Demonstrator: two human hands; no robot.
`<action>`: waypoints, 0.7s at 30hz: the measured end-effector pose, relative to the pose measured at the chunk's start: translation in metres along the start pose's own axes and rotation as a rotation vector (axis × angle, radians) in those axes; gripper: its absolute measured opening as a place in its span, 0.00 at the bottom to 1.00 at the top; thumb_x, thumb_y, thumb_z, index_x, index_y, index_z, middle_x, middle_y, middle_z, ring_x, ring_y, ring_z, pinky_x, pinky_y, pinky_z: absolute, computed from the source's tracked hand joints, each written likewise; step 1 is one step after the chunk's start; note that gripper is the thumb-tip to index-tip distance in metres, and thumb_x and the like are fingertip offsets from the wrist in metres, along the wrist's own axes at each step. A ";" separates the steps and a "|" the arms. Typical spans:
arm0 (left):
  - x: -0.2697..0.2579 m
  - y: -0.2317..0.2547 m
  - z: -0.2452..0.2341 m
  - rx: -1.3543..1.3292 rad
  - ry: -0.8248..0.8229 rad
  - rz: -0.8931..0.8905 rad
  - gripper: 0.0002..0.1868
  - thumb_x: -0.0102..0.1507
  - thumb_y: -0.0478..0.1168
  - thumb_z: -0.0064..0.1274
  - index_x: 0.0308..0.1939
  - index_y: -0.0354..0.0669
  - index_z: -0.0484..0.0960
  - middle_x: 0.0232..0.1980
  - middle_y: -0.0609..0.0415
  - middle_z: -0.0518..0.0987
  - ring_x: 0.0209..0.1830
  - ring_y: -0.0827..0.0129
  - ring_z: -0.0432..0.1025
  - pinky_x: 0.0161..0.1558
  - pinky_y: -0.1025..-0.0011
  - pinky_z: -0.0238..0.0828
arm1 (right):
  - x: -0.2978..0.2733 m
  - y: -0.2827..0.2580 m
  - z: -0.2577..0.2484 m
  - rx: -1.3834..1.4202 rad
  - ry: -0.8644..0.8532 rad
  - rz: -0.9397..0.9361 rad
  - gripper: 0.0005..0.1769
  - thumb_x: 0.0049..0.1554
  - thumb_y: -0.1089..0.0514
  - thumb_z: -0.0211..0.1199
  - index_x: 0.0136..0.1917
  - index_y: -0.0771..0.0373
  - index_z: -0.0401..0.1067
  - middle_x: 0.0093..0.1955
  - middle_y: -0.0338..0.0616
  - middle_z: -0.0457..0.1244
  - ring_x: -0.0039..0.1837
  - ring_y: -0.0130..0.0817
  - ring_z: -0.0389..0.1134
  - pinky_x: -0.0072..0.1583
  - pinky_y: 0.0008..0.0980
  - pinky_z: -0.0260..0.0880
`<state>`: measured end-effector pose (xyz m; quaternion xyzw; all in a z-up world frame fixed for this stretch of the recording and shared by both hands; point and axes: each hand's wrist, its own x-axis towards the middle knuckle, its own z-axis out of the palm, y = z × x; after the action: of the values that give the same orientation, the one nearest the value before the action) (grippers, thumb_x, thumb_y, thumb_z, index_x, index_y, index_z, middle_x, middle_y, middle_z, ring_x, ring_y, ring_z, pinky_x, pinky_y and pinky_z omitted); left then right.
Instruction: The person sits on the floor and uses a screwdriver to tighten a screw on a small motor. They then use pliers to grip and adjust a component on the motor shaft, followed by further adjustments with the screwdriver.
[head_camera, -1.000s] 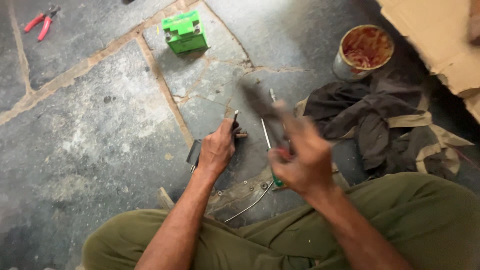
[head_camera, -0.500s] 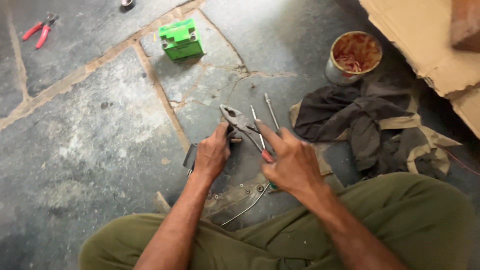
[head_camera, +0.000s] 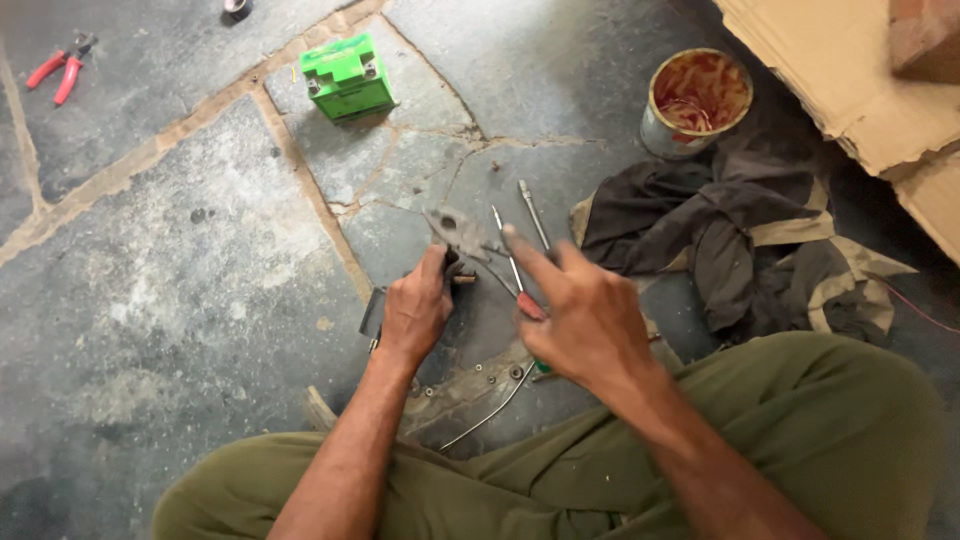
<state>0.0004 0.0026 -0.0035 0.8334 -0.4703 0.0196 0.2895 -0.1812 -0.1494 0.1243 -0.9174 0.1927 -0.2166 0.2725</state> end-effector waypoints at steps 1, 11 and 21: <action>0.000 -0.002 0.002 -0.013 0.002 0.005 0.17 0.62 0.28 0.51 0.53 0.42 0.70 0.42 0.39 0.82 0.36 0.39 0.76 0.36 0.48 0.73 | -0.003 0.002 -0.003 0.020 0.028 -0.020 0.46 0.42 0.59 0.72 0.75 0.54 0.67 0.39 0.52 0.63 0.35 0.47 0.67 0.39 0.45 0.70; 0.001 -0.003 0.001 0.018 -0.034 -0.028 0.17 0.61 0.29 0.52 0.53 0.42 0.70 0.41 0.38 0.81 0.37 0.38 0.76 0.36 0.47 0.73 | 0.006 -0.004 0.005 -0.029 -0.030 -0.003 0.45 0.42 0.60 0.74 0.74 0.51 0.68 0.42 0.53 0.65 0.40 0.52 0.69 0.43 0.45 0.71; 0.001 0.002 -0.002 -0.007 0.020 0.008 0.16 0.63 0.29 0.51 0.53 0.44 0.70 0.44 0.38 0.82 0.38 0.38 0.76 0.36 0.48 0.73 | 0.006 -0.006 0.008 0.058 0.067 0.020 0.42 0.48 0.59 0.72 0.75 0.51 0.65 0.45 0.54 0.66 0.41 0.51 0.70 0.45 0.44 0.71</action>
<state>-0.0003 0.0019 -0.0008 0.8302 -0.4710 0.0274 0.2968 -0.1708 -0.1441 0.1240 -0.8994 0.2044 -0.2501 0.2945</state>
